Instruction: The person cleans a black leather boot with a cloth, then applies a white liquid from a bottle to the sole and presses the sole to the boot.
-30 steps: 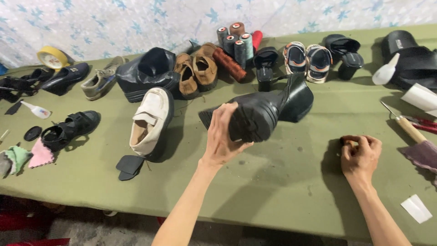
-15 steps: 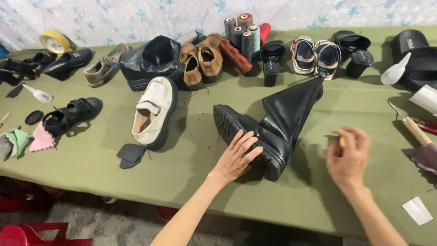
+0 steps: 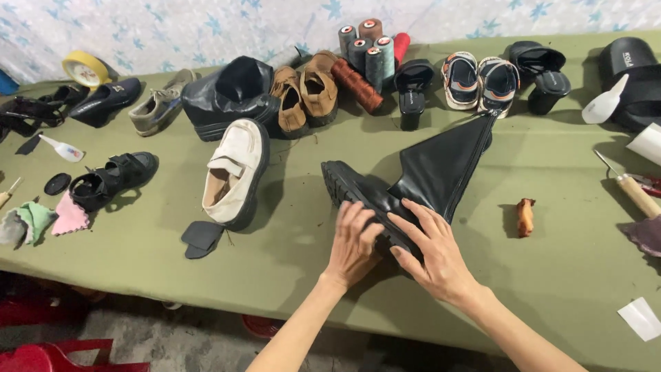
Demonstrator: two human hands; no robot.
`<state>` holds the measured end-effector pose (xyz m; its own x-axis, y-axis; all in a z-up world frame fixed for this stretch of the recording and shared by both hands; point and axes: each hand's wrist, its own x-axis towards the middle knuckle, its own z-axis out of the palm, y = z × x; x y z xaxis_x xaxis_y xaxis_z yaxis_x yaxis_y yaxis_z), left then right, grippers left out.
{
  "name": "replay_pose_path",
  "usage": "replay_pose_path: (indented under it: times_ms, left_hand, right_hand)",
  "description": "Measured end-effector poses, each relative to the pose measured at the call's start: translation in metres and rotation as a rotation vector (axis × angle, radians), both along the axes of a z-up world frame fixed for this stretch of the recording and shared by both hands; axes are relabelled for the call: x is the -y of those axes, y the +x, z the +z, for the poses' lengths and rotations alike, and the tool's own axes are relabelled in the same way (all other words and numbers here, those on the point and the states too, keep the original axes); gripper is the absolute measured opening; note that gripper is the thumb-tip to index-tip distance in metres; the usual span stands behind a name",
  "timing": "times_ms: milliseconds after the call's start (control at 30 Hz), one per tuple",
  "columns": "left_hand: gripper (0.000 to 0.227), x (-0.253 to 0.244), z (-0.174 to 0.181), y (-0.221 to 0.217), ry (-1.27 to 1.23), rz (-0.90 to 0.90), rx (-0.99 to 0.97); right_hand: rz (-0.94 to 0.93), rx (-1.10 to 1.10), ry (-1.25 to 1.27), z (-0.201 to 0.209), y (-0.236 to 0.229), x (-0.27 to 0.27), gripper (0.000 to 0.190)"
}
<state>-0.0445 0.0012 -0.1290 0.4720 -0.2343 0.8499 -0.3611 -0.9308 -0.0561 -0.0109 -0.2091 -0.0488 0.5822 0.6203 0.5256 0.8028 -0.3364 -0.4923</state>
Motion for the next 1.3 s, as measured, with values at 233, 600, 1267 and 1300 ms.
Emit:
replay_pose_path:
  times_ms: [233,600,1267,1300]
  left_hand:
    - [0.045,0.006,0.032,-0.021,-0.058,0.074,-0.083]
    - [0.048,-0.001,0.064,0.005,-1.683,0.103,-0.75]
    - [0.1,0.02,0.106,0.008,-1.467,0.002,-0.974]
    - [0.097,0.023,0.118,0.002,-1.47,-0.022,-0.976]
  right_hand:
    - [-0.126,0.193,0.104,-0.01,-0.032,-0.001,0.051]
    - [-0.426,0.098,0.078,-0.028,-0.039,-0.028,0.057]
    - [-0.379,-0.219,-0.429,0.002,0.107,-0.068,0.052]
    - [-0.332,-0.38,-0.49,0.001,0.113,-0.072,0.06]
